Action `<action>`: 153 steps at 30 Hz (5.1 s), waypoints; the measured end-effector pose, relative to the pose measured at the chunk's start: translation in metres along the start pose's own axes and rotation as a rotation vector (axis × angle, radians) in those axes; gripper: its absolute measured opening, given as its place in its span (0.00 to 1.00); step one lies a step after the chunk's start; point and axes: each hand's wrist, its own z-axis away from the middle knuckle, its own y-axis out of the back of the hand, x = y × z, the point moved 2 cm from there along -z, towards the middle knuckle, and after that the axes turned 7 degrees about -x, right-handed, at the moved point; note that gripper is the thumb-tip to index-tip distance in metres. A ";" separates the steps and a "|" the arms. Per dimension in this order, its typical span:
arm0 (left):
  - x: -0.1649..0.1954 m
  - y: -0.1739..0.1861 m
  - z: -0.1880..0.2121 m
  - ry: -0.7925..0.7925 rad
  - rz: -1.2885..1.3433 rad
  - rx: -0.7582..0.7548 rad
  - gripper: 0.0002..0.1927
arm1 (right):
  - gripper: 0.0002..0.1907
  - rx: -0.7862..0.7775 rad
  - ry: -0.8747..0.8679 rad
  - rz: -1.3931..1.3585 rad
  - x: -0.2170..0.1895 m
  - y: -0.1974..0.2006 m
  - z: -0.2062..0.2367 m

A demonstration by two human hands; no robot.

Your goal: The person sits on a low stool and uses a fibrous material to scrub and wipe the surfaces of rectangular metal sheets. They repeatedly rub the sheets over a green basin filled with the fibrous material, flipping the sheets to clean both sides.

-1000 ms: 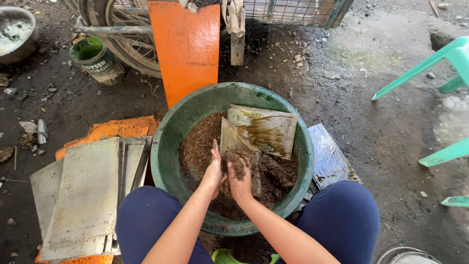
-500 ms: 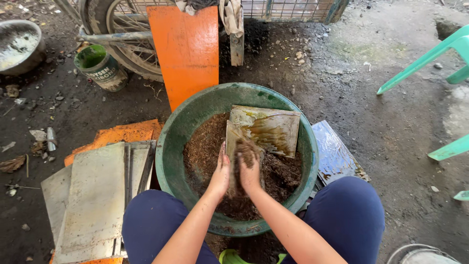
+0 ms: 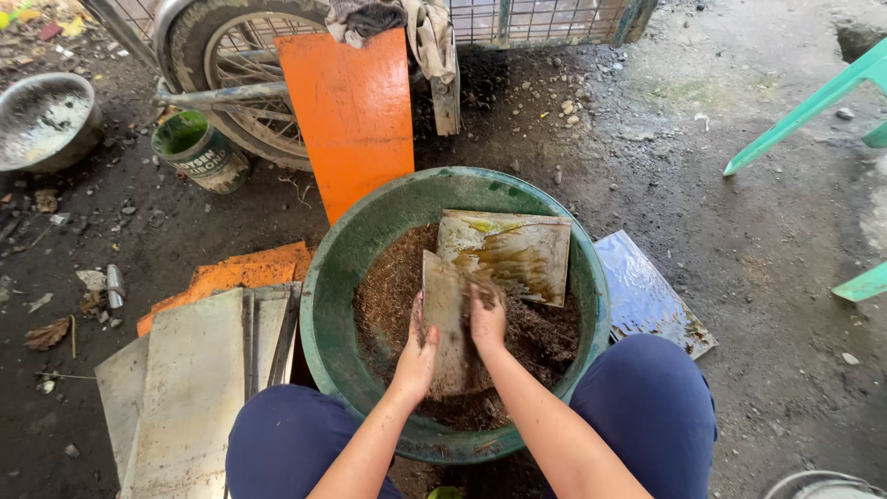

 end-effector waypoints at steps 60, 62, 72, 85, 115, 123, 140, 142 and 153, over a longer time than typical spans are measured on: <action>0.002 -0.005 -0.008 -0.153 0.195 -0.056 0.56 | 0.31 -0.252 0.498 -0.034 -0.062 -0.035 0.028; 0.011 -0.007 -0.002 -0.157 0.169 -0.059 0.58 | 0.36 -0.142 0.207 -0.239 -0.075 -0.031 0.014; 0.000 0.014 -0.022 0.240 0.522 0.067 0.54 | 0.26 -0.212 0.732 0.336 -0.040 -0.045 0.118; 0.015 -0.019 -0.007 -0.284 0.124 0.000 0.39 | 0.23 0.029 0.679 0.057 -0.094 -0.036 0.000; 0.012 0.005 -0.018 0.156 0.462 0.354 0.33 | 0.22 -0.005 0.208 0.417 0.005 -0.011 0.087; 0.010 0.004 -0.018 0.318 0.475 0.341 0.27 | 0.21 -0.247 0.673 0.169 0.009 -0.020 0.116; 0.009 0.006 -0.021 0.217 0.334 0.401 0.28 | 0.21 -0.055 0.404 0.348 0.031 0.002 0.074; 0.012 0.007 -0.020 0.115 0.357 0.420 0.29 | 0.21 -0.010 0.311 0.414 0.027 -0.002 0.074; 0.011 0.004 -0.017 0.213 0.467 0.363 0.34 | 0.25 -0.005 0.115 0.446 0.023 0.013 0.079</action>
